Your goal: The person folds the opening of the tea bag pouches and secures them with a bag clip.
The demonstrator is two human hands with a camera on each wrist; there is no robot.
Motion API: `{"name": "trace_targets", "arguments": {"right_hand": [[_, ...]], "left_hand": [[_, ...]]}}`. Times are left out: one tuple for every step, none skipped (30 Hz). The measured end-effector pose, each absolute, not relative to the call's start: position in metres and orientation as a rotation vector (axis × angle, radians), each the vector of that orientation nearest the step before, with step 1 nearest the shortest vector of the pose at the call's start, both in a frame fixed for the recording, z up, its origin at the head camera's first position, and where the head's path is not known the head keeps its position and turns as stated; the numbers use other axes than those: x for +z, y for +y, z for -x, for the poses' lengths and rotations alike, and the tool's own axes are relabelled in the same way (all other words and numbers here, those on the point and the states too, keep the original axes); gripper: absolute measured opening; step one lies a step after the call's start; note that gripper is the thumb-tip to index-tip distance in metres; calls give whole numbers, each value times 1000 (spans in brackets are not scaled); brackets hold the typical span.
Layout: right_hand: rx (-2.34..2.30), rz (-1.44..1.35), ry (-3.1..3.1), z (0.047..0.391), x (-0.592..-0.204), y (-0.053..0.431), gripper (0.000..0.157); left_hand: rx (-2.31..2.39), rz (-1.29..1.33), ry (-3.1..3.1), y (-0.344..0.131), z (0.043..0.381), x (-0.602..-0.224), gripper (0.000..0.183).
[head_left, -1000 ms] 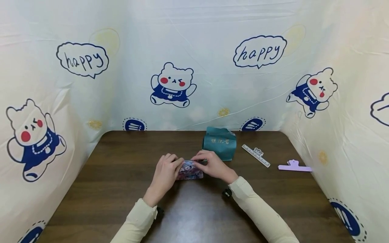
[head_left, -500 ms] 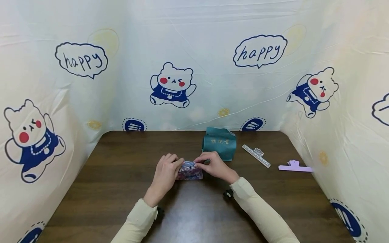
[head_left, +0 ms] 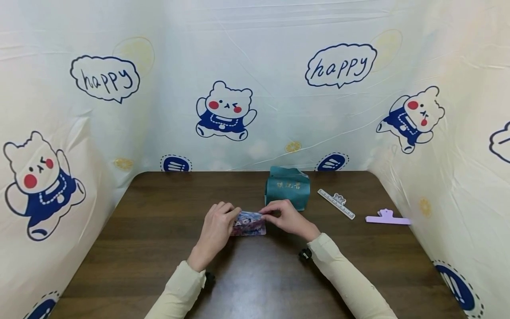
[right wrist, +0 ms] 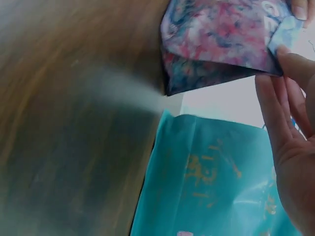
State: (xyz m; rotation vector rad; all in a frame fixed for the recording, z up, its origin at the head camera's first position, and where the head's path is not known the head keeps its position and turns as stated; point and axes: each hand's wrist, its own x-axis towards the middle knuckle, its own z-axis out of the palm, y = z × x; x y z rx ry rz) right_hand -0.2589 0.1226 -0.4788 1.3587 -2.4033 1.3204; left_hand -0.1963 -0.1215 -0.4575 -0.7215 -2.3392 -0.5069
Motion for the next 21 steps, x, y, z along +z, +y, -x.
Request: {"name": "trace_targets", "arguments": {"right_hand": [[1300,-1354,-2403,258,-479,123,15],[1277,-1353,-2400,257,-480,123,15],[1255,-1353,-2392,256,-480,123,15],[1228,-1354,-2379,254,-480,123,15],[1208,-1355,-2365,254,-480,124,15],[1198,-1352,-2352,253,-481,124,16],[1196,-1355,-2340,253,-482,124,16],[1200,-1360,-2331,253,-482,125,16],[1211,-1365,-2325,253,-483,126,17],[1222,-1372,-2323,254,-483,126,17],[1235,-1380,-2325,254,-484,127,18],[1244,-1390,-2327,255,-484,127,18],[1246,-1400,-2332,255,-483,127,19],[1247,-1410,-2338,256,-483,128,20],[1242,-1421,-2347,256,-482,128,21],[1236,-1431,-2354,256,-482,128,22],[1228,-1438,-2360,256,-481,129,23],[1221,-1442,-2366,256,-481,129,24],[1217,-1444,-2371,256,-481,130,25],[1219,-1441,-2377,255,-481,130,25],[1220,-1437,-2382,255,-481,131,26]], "left_hand": [[-508,725,-2336,-121,196,-458,21],[-510,729,-2334,-121,196,-458,21],[-513,733,-2333,-121,196,-458,21],[-517,737,-2331,-121,196,-458,21],[-518,741,-2331,-121,196,-459,21],[-520,745,-2332,-120,196,-459,21],[-521,751,-2331,-120,196,-459,21],[-521,757,-2332,-120,195,-460,20],[-519,761,-2331,-120,195,-460,19],[-516,763,-2331,-120,195,-460,18],[-512,764,-2331,-120,195,-460,18],[-511,764,-2330,-120,195,-460,17],[-510,761,-2330,-121,196,-460,17],[-509,758,-2331,-121,195,-460,17],[-510,755,-2331,-121,195,-460,17],[-512,753,-2331,-121,195,-460,17],[-513,752,-2331,-121,195,-460,17],[-514,753,-2330,-122,195,-460,17],[-513,752,-2330,-122,195,-460,17],[-513,753,-2329,-121,195,-460,16],[-514,754,-2328,-121,195,-460,16]]}}
